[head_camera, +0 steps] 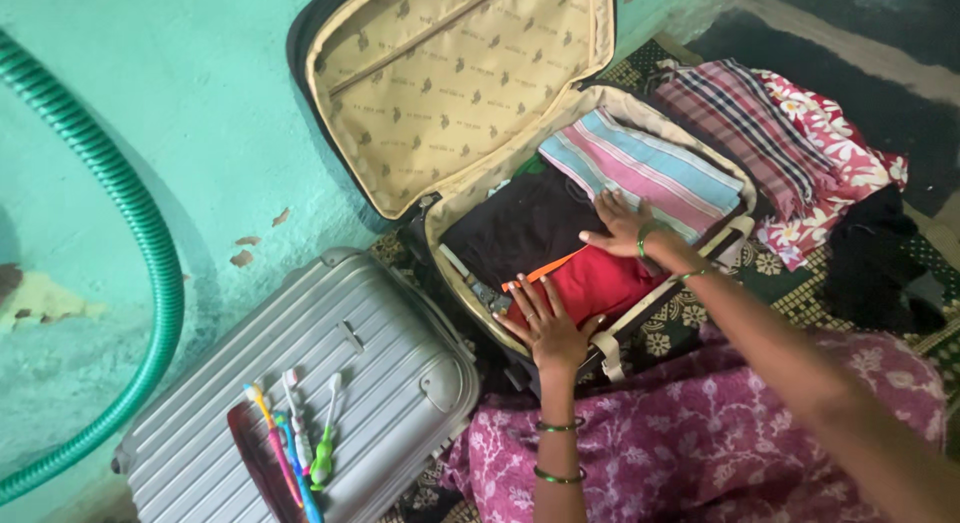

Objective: The person folds and places various clothing items and toiletries into an open suitcase. They handle shirts, pants, and a towel, arranging them neatly inside, then add toothbrushes and a comb to the top layer.

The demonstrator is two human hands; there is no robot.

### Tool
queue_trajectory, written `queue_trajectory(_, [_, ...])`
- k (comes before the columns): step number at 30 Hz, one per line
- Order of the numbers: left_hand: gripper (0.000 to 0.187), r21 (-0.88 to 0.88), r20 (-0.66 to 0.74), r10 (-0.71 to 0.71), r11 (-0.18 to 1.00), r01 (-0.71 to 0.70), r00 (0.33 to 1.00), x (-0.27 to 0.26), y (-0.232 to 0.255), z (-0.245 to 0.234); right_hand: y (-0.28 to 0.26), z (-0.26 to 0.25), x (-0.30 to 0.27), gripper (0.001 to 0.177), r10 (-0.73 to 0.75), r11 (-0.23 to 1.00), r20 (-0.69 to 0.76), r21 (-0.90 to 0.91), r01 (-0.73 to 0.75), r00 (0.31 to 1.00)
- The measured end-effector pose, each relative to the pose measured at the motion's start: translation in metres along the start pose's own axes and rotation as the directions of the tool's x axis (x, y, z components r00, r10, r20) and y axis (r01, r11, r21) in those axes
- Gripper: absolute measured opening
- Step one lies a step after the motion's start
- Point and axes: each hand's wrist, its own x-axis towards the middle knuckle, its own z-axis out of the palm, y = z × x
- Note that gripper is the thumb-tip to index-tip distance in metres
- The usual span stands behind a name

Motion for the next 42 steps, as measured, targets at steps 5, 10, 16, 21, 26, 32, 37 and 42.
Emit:
queue_trajectory(5, [0.119,-0.062,0.076,-0.037,0.997,0.042,0.996,0.002,0.005,-0.011,0.020,-0.028,0.043,0.068,0.155,0.985,-0.178,0.103,-0.138,0.972])
queue_trajectory(10, [0.116,-0.017,0.066,-0.027,0.999,0.028,0.997,0.003,0.007,-0.025,-0.024,-0.019,0.092,0.085,-0.156,0.987,-0.442,-0.038,0.155,0.883])
queue_trajectory(16, [0.117,-0.063,0.048,-0.021,0.998,0.024,0.999,0.008,0.008,-0.035,-0.023,-0.018,0.108,0.093,-0.139,0.984,-0.233,0.073,0.160,0.962])
queue_trajectory(21, [0.118,-0.089,0.096,-0.039,0.995,0.048,0.995,0.008,0.011,-0.043,0.021,-0.051,0.128,0.083,0.142,0.932,-0.198,0.358,-0.064,0.970])
queue_trajectory(26, [0.117,-0.091,0.207,-0.061,0.992,0.082,0.976,0.012,0.011,-0.048,0.041,-0.032,0.145,0.083,0.292,0.950,-0.215,0.179,-0.256,0.932])
queue_trajectory(32, [0.116,-0.070,0.128,-0.048,0.996,0.057,0.991,0.012,0.012,-0.044,0.057,-0.023,0.158,0.088,0.269,0.952,-0.195,0.203,-0.230,0.943])
queue_trajectory(37, [0.116,-0.063,-0.038,0.004,0.998,-0.006,0.999,0.011,0.010,-0.037,0.059,-0.035,0.079,0.112,0.330,0.939,-0.078,0.132,-0.319,0.941])
queue_trajectory(42, [0.116,-0.013,0.112,-0.041,0.999,0.043,0.993,0.006,0.007,-0.023,0.055,-0.046,-0.025,0.146,0.390,0.919,0.094,0.019,-0.393,0.916])
